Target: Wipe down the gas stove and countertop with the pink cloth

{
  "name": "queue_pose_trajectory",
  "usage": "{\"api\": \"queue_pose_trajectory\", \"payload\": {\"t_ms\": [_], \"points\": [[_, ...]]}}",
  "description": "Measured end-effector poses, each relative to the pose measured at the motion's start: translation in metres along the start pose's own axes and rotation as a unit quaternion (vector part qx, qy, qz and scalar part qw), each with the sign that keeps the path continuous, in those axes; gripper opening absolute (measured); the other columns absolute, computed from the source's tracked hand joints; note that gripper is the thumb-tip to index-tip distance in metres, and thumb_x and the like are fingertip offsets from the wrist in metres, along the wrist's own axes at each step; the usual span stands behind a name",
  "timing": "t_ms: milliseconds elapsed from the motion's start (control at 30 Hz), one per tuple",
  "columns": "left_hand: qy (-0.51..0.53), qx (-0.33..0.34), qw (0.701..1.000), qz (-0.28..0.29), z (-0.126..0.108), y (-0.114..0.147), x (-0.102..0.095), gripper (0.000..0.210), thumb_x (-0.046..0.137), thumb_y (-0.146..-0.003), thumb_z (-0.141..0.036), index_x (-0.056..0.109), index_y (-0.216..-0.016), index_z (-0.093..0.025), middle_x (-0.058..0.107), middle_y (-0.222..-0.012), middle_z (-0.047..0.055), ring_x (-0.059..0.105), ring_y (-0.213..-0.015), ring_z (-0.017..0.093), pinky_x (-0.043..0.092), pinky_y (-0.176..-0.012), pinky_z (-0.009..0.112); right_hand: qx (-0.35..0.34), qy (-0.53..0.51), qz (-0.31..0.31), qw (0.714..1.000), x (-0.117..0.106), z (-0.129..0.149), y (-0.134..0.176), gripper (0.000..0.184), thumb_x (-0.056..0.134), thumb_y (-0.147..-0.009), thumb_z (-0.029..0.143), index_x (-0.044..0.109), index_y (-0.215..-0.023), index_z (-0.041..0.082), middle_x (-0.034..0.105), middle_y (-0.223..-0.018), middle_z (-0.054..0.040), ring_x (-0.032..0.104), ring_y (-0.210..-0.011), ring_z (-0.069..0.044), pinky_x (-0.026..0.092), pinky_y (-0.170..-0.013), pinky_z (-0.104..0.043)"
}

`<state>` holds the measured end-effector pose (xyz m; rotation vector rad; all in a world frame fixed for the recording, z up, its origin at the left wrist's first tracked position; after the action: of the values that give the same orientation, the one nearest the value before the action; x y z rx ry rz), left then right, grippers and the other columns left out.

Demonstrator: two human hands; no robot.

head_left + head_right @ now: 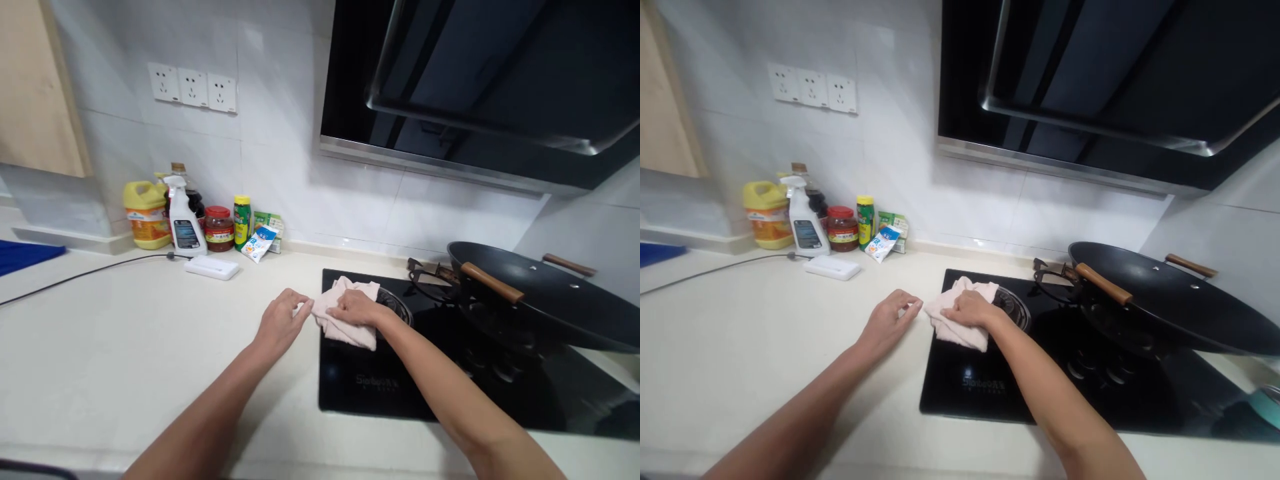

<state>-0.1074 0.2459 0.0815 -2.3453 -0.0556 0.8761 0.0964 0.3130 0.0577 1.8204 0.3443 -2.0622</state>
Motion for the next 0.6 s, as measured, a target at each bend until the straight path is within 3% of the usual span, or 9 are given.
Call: {"api": "queue_pose_trajectory", "payload": {"t_ms": [133,300,433,533,600], "points": [[0.007,-0.008,1.000,-0.007,0.002,0.000,-0.003,0.034,0.049,-0.096,-0.045,0.074,-0.088,-0.023,0.071,-0.092,0.004,0.067,-0.085,0.020,0.053,-0.079,0.034,-0.028,0.001,-0.025,0.999,0.008,0.007,0.039,0.058,0.046,-0.098,0.063,0.053,-0.058,0.021,0.061,-0.073,-0.0056,0.058,-0.085,-0.022,0.041,-0.078,-0.033],[0.012,-0.010,1.000,-0.001,0.001,0.001,0.000,0.034,0.050,-0.097,-0.045,0.075,-0.089,-0.023,0.071,-0.090,0.004,0.068,-0.083,0.020,0.053,-0.078,0.034,-0.062,-0.061,-0.113,0.990,0.020,0.006,0.107,0.048,0.059,-0.094,0.049,0.038,-0.059,0.023,0.054,-0.073,-0.0031,0.053,-0.092,-0.023,0.043,-0.083,-0.037],[0.026,0.000,1.000,-0.002,-0.005,0.003,0.001,0.033,0.050,-0.098,-0.043,0.074,-0.088,-0.023,0.071,-0.092,0.004,0.068,-0.084,0.020,0.053,-0.080,0.034,-0.113,-0.133,-0.126,0.977,0.027,0.037,0.156,0.027,0.063,-0.093,0.037,0.045,-0.077,0.024,0.057,-0.094,-0.0034,0.051,-0.097,-0.022,0.045,-0.087,-0.039],[0.038,0.013,0.999,-0.006,-0.012,0.005,0.000,0.032,0.050,-0.099,-0.041,0.074,-0.089,-0.023,0.071,-0.094,0.005,0.068,-0.089,0.020,0.053,-0.084,0.034,-0.157,-0.156,-0.088,0.971,0.031,0.071,0.162,0.022,0.068,-0.090,0.034,0.048,-0.088,0.026,0.056,-0.108,-0.0044,0.050,-0.105,-0.022,0.047,-0.090,-0.038],[0.054,0.028,0.998,-0.010,-0.019,0.008,-0.002,0.031,0.050,-0.099,-0.040,0.073,-0.090,-0.022,0.071,-0.094,0.005,0.068,-0.090,0.019,0.053,-0.084,0.034,-0.179,-0.150,-0.075,0.970,0.033,0.084,0.145,0.022,0.070,-0.088,0.034,0.049,-0.092,0.026,0.055,-0.112,-0.0050,0.051,-0.106,-0.022,0.047,-0.091,-0.038]]}}
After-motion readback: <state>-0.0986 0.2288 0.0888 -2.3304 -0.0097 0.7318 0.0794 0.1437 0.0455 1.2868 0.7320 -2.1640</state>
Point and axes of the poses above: each hand's wrist, its own y-axis away from the middle knuckle, its own x-axis out of the palm, z = x × y, the point moved 6 cm from there along -y, towards the middle knuckle
